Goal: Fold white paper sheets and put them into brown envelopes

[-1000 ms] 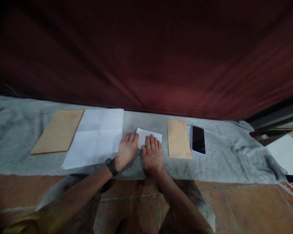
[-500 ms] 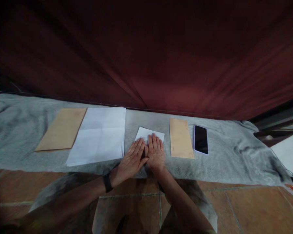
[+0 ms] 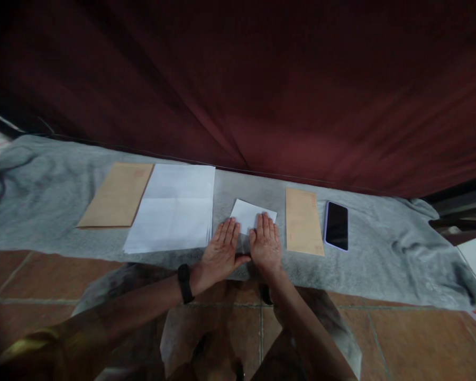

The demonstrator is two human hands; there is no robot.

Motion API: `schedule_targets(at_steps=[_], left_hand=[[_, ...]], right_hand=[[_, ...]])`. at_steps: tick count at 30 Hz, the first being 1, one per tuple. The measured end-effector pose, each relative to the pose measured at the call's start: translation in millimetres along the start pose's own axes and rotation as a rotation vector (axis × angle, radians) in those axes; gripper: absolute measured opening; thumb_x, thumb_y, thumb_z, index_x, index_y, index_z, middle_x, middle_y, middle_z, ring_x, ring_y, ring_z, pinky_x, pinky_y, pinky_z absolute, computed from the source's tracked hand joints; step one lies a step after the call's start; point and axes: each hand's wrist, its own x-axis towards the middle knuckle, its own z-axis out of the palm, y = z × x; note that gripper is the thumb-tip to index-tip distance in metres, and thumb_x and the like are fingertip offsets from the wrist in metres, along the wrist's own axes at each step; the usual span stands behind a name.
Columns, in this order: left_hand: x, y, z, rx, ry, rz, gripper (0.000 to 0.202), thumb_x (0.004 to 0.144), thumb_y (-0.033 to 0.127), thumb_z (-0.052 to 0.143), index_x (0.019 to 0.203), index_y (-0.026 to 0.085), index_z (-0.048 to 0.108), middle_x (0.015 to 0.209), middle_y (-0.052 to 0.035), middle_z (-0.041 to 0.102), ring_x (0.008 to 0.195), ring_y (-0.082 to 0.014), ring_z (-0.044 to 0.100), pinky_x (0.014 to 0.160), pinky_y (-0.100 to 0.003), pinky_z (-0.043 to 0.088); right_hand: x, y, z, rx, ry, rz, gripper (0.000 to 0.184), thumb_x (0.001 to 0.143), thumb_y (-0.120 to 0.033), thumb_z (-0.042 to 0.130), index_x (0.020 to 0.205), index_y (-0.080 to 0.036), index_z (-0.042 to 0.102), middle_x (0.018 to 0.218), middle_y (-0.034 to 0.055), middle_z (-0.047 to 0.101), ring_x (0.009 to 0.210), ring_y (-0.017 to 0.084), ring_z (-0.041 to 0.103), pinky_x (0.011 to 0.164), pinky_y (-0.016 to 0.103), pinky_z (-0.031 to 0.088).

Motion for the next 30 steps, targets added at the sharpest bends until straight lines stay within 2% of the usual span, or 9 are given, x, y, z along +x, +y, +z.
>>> schedule_targets(at_steps=[6,12,15,18,24,27,30], left_hand=[[0,6,3.5,0.046,-0.032,-0.052,0.108,0.087,0.075,0.048,0.15,-0.011,0.03,0.159,-0.0359,0.023,0.152,-0.0419,0.02,0.125,-0.058,0.015],[1,8,0.1,0.07,-0.052,-0.078,0.109,0.086,0.074,0.053,0.148,-0.014,0.032,0.156,-0.0385,0.026,0.15,-0.0438,0.024,0.124,-0.058,0.015],[2,9,-2.5,0.084,-0.057,-0.075,0.108,0.086,0.073,0.053,0.148,-0.013,0.033,0.156,-0.0376,0.027,0.15,-0.0437,0.025,0.124,-0.058,0.016],[2,10,-4.5,0.084,-0.064,-0.084,0.108,0.086,0.071,0.056,0.148,-0.014,0.033,0.156,-0.0375,0.026,0.15,-0.0433,0.025,0.125,-0.055,0.016],[3,11,-5.9,0.12,-0.073,-0.057,0.1,0.088,0.064,0.055,0.148,-0.014,0.034,0.155,-0.0373,0.028,0.15,-0.0434,0.025,0.125,-0.057,0.013],[3,10,-5.4,0.125,-0.078,-0.031,0.093,0.091,0.059,0.05,0.148,-0.013,0.033,0.154,-0.0381,0.031,0.148,-0.0444,0.029,0.124,-0.06,0.014],[3,9,-3.8,0.101,-0.072,-0.022,0.093,0.091,0.059,0.05,0.148,-0.012,0.034,0.154,-0.0386,0.03,0.148,-0.0444,0.029,0.123,-0.061,0.014]], right_hand=[[-7,7,-3,-0.004,0.028,0.013,0.059,0.106,-0.036,0.03,0.157,-0.006,0.029,0.159,0.0216,0.038,0.148,0.032,0.035,0.117,0.05,0.035],[-21,17,-11,-0.013,0.017,-0.002,0.058,0.105,-0.032,0.034,0.156,-0.003,0.031,0.158,0.0243,0.037,0.147,0.034,0.037,0.116,0.051,0.038],[-22,22,-17,0.036,0.027,0.015,0.057,0.105,-0.032,0.034,0.156,-0.006,0.031,0.158,0.0235,0.038,0.146,0.034,0.037,0.115,0.055,0.038],[-11,22,-25,0.142,0.023,0.012,0.057,0.106,-0.034,0.032,0.157,-0.011,0.031,0.159,0.0197,0.038,0.149,0.031,0.034,0.117,0.056,0.036],[20,-7,-25,0.375,-0.185,-0.182,0.054,0.107,-0.04,0.024,0.155,-0.019,0.039,0.163,0.0082,0.034,0.152,0.021,0.028,0.124,0.047,0.028],[24,-19,-19,0.358,-0.257,-0.211,0.054,0.107,-0.042,0.025,0.154,-0.02,0.042,0.163,0.0074,0.034,0.152,0.02,0.027,0.126,0.046,0.022],[24,-21,-18,0.292,-0.28,-0.207,0.054,0.107,-0.042,0.026,0.154,-0.021,0.042,0.164,0.0072,0.032,0.153,0.021,0.025,0.126,0.046,0.021]])
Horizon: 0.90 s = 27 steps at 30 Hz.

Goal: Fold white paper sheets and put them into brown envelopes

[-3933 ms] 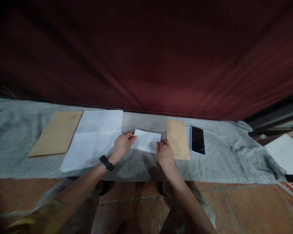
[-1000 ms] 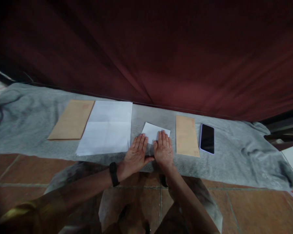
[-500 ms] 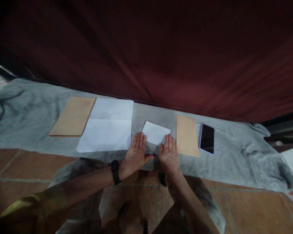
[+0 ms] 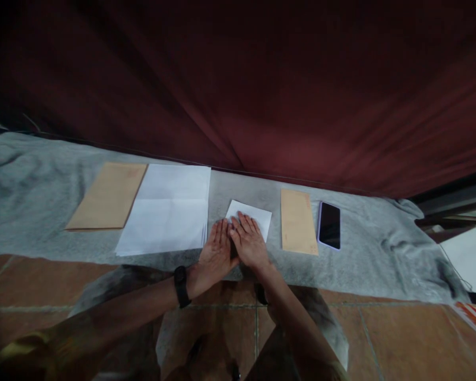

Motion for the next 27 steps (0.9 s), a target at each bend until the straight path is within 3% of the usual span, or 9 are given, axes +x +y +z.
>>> schedule_targets(at_steps=[10,27], left_hand=[[-3,-4,2.5,-0.091,0.053,-0.036,0.099,0.087,0.063,0.058,0.148,-0.011,0.033,0.156,-0.0383,0.027,0.151,-0.0439,0.023,0.123,-0.06,0.017],[-4,-7,3.3,-0.065,0.068,-0.038,0.098,0.086,0.062,0.06,0.148,-0.009,0.035,0.156,-0.0369,0.028,0.148,-0.0446,0.029,0.119,-0.058,0.028]], right_hand=[[-2,18,1,-0.207,0.107,0.092,0.053,0.105,-0.039,0.038,0.155,-0.021,0.04,0.165,0.0107,0.03,0.15,0.028,0.032,0.122,0.049,0.028],[-20,30,0,-0.228,0.201,0.174,0.06,0.105,-0.043,0.04,0.156,-0.013,0.036,0.162,0.0177,0.033,0.151,0.03,0.03,0.12,0.051,0.031]])
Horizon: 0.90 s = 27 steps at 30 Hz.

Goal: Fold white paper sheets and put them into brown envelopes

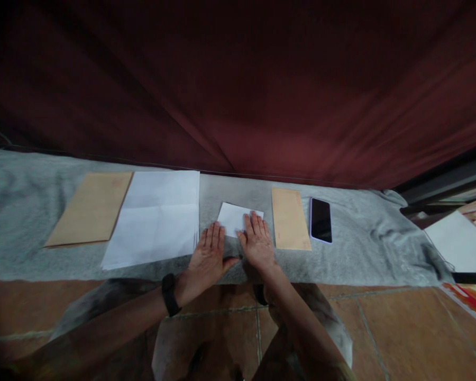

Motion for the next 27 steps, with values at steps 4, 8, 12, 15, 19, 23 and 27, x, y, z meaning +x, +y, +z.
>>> schedule_targets(at_steps=[4,8,12,15,19,23,27], left_hand=[[-1,-2,-1.5,-0.011,-0.005,-0.001,0.097,0.087,0.062,0.058,0.147,-0.01,0.036,0.156,-0.0363,0.03,0.148,-0.0436,0.03,0.12,-0.056,0.028],[2,-9,-8.0,-0.032,0.027,0.027,0.087,0.093,0.062,0.048,0.145,-0.008,0.042,0.151,-0.0346,0.041,0.145,-0.0416,0.039,0.119,-0.057,0.029],[13,-14,-19.8,-0.073,0.093,0.066,0.07,0.1,0.051,0.04,0.144,-0.002,0.047,0.151,-0.0281,0.047,0.145,-0.0352,0.04,0.122,-0.052,0.028],[27,-12,-21.1,-0.099,0.122,0.134,0.061,0.103,0.042,0.036,0.149,0.003,0.042,0.159,-0.0194,0.038,0.151,-0.0286,0.031,0.125,-0.047,0.025],[46,-8,-5.3,-0.114,0.117,0.162,0.059,0.103,0.037,0.032,0.154,0.008,0.036,0.164,-0.0135,0.032,0.154,-0.0241,0.022,0.127,-0.046,0.02],[58,-10,10.9,-0.098,0.094,0.095,0.06,0.103,0.038,0.033,0.155,0.008,0.035,0.164,-0.0134,0.03,0.155,-0.025,0.021,0.127,-0.049,0.018],[61,-14,14.9,-0.085,0.112,0.047,0.065,0.102,0.041,0.035,0.155,0.005,0.032,0.164,-0.0178,0.028,0.154,-0.0272,0.021,0.125,-0.049,0.021]], right_hand=[[-1,2,0,-0.001,0.015,0.01,0.059,0.105,-0.043,0.04,0.156,-0.014,0.035,0.162,0.0175,0.033,0.151,0.03,0.031,0.119,0.05,0.031],[-1,2,0,-0.005,0.014,0.009,0.06,0.104,-0.043,0.042,0.156,-0.013,0.036,0.162,0.0177,0.034,0.15,0.031,0.031,0.12,0.05,0.031],[-1,1,3,-0.007,0.024,0.014,0.059,0.104,-0.042,0.042,0.154,-0.012,0.038,0.162,0.0175,0.034,0.149,0.031,0.033,0.12,0.05,0.031],[-1,2,4,0.003,0.038,0.01,0.058,0.103,-0.04,0.043,0.155,-0.013,0.038,0.162,0.0169,0.034,0.149,0.031,0.033,0.12,0.052,0.031],[-2,3,5,-0.004,0.039,0.005,0.057,0.102,-0.033,0.043,0.155,-0.013,0.038,0.162,0.017,0.033,0.149,0.03,0.032,0.12,0.052,0.03],[-2,3,7,-0.011,0.06,0.003,0.057,0.102,-0.035,0.043,0.154,-0.013,0.038,0.161,0.017,0.036,0.148,0.03,0.034,0.119,0.052,0.031],[-1,4,8,-0.006,0.071,-0.004,0.059,0.103,-0.042,0.043,0.154,-0.013,0.038,0.16,0.0173,0.038,0.147,0.03,0.036,0.118,0.051,0.032]])
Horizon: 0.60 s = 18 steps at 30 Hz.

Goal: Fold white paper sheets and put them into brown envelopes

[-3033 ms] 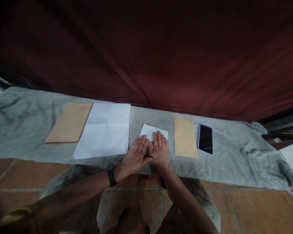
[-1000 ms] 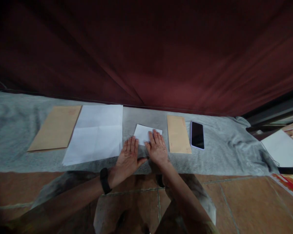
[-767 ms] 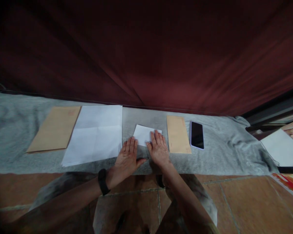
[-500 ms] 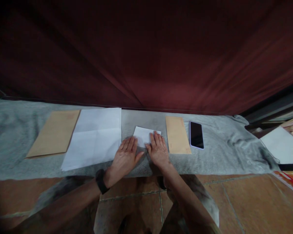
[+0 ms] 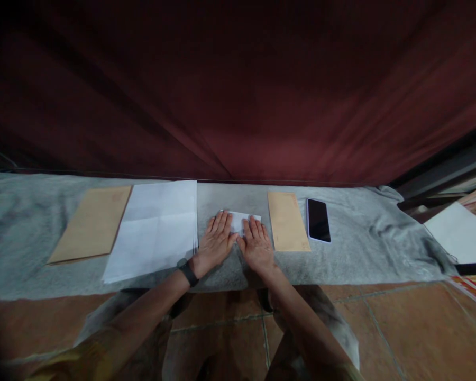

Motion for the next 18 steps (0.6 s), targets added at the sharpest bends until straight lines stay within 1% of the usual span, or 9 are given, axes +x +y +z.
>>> schedule_targets(at_steps=[4,9,13,18], left_hand=[[0,-1,0.0,0.001,0.037,-0.048,0.067,0.102,0.042,0.035,0.155,0.002,0.03,0.161,-0.0222,0.032,0.153,-0.03,0.025,0.123,-0.052,0.026],[-2,-3,0.6,-0.004,0.051,-0.077,0.069,0.101,0.042,0.036,0.153,-0.002,0.03,0.16,-0.0254,0.033,0.152,-0.0319,0.028,0.121,-0.05,0.029],[-3,-4,1.2,0.009,0.082,-0.094,0.069,0.101,0.044,0.036,0.154,0.0,0.03,0.159,-0.0251,0.035,0.151,-0.0317,0.029,0.121,-0.051,0.03],[-2,-2,-1.0,0.034,0.063,-0.112,0.068,0.102,0.043,0.036,0.153,-0.001,0.031,0.16,-0.0241,0.035,0.152,-0.0319,0.028,0.122,-0.049,0.029]], right_hand=[[1,2,-2,0.0,-0.019,-0.007,0.06,0.103,-0.044,0.042,0.153,-0.011,0.04,0.159,0.0181,0.039,0.147,0.03,0.036,0.118,0.049,0.033],[-2,2,-5,-0.005,-0.007,0.026,0.061,0.103,-0.044,0.043,0.153,-0.009,0.039,0.158,0.0192,0.04,0.147,0.031,0.036,0.117,0.049,0.035],[-3,2,-7,0.005,-0.002,0.045,0.061,0.103,-0.044,0.042,0.153,-0.009,0.04,0.159,0.0184,0.04,0.145,0.032,0.039,0.117,0.049,0.035],[11,5,-12,0.062,-0.039,0.089,0.05,0.103,-0.035,0.04,0.147,-0.012,0.049,0.154,0.0159,0.047,0.143,0.03,0.041,0.116,0.049,0.035]])
